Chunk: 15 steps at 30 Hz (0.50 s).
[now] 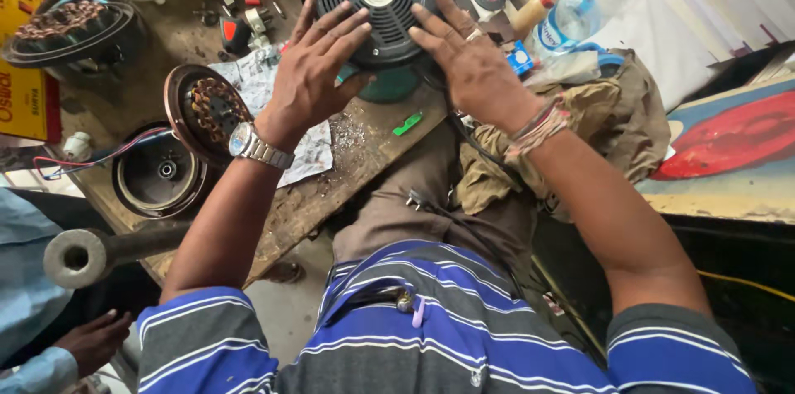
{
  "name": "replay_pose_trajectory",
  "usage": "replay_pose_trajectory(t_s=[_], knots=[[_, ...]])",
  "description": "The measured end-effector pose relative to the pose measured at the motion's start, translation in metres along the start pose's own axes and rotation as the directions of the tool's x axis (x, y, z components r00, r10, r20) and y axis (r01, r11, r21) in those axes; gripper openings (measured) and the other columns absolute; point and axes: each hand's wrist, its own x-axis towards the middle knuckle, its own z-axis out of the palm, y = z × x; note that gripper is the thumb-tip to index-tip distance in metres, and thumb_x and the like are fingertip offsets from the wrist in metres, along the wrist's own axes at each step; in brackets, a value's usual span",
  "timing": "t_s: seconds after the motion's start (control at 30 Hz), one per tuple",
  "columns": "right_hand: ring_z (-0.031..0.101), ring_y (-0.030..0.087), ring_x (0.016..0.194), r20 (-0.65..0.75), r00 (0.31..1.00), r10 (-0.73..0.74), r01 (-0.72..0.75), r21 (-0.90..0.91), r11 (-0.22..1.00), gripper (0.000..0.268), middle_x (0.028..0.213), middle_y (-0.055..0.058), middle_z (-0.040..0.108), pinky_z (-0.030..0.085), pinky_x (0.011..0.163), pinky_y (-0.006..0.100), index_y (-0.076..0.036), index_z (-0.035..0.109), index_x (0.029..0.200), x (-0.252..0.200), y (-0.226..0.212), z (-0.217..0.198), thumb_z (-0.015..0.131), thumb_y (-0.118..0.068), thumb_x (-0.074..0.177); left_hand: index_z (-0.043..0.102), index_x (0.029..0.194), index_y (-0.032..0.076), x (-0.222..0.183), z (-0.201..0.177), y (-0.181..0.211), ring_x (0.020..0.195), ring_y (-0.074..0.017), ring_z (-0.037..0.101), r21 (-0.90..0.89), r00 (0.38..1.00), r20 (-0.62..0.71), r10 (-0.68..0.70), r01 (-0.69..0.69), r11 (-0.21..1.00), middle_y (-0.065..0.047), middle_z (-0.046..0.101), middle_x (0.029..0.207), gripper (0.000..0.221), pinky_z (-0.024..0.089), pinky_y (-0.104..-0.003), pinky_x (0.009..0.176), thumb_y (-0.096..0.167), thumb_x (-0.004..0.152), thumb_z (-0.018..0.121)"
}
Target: The person applies liquid from a small bottle to the underside of a black circular appliance base, then repeatedly rotates and presses the base. The person then picks up a red and yellow box-like device, turns it over, and places it on the workbench.
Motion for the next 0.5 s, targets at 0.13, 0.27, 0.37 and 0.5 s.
replay_pose_trajectory(t_s=[0.13,0.27,0.37,0.5], knots=[[0.032,0.037,0.158,-0.177,0.976,0.124,-0.065,0.306,0.950,0.050,0.164,0.016,0.042,0.035,0.129,0.046,-0.006,0.056,0.142,-0.019,-0.006,-0.001,0.062,0.009,0.095,0.065,0.142,0.008,-0.003,0.002,0.005,0.153,-0.0332,0.031,0.012,0.998,-0.063,-0.030,0.031,0.999,-0.008,0.054,0.157,0.062,0.009,-0.058,0.127,0.031,0.088,0.086],[0.049,0.035,0.147,-0.395,0.839,0.375,-0.269,0.298,0.916,0.044,0.154,0.014,0.053,0.039,0.124,0.046,-0.006,0.059,0.139,-0.072,-0.028,0.036,0.066,0.006,0.098,0.048,0.150,0.009,-0.018,0.025,0.009,0.155,-0.0392,0.017,-0.066,0.935,-0.339,-0.102,0.084,0.994,-0.016,0.037,0.162,0.074,0.005,-0.055,0.129,0.037,0.090,0.081],[0.064,0.034,0.126,-0.388,0.757,0.526,-0.429,0.313,0.847,0.034,0.132,0.013,0.066,0.050,0.109,0.044,-0.006,0.062,0.130,-0.129,-0.049,0.076,0.068,0.000,0.098,0.037,0.159,0.008,-0.048,0.056,0.014,0.158,-0.0366,0.024,-0.202,0.832,-0.456,-0.316,0.249,0.947,-0.020,0.037,0.167,0.074,0.017,-0.049,0.133,0.024,0.100,0.077],[0.073,0.028,0.099,0.157,0.669,0.727,-0.696,0.477,0.537,0.021,0.106,0.011,0.075,0.057,0.087,0.039,-0.009,0.073,0.110,-0.201,-0.083,0.114,0.074,-0.019,0.092,0.040,0.154,0.000,-0.107,0.104,0.034,0.142,-0.0438,0.050,-0.199,0.840,-0.357,-0.409,0.360,0.912,-0.025,0.052,0.152,0.074,0.039,-0.051,0.121,0.009,0.092,0.080]])
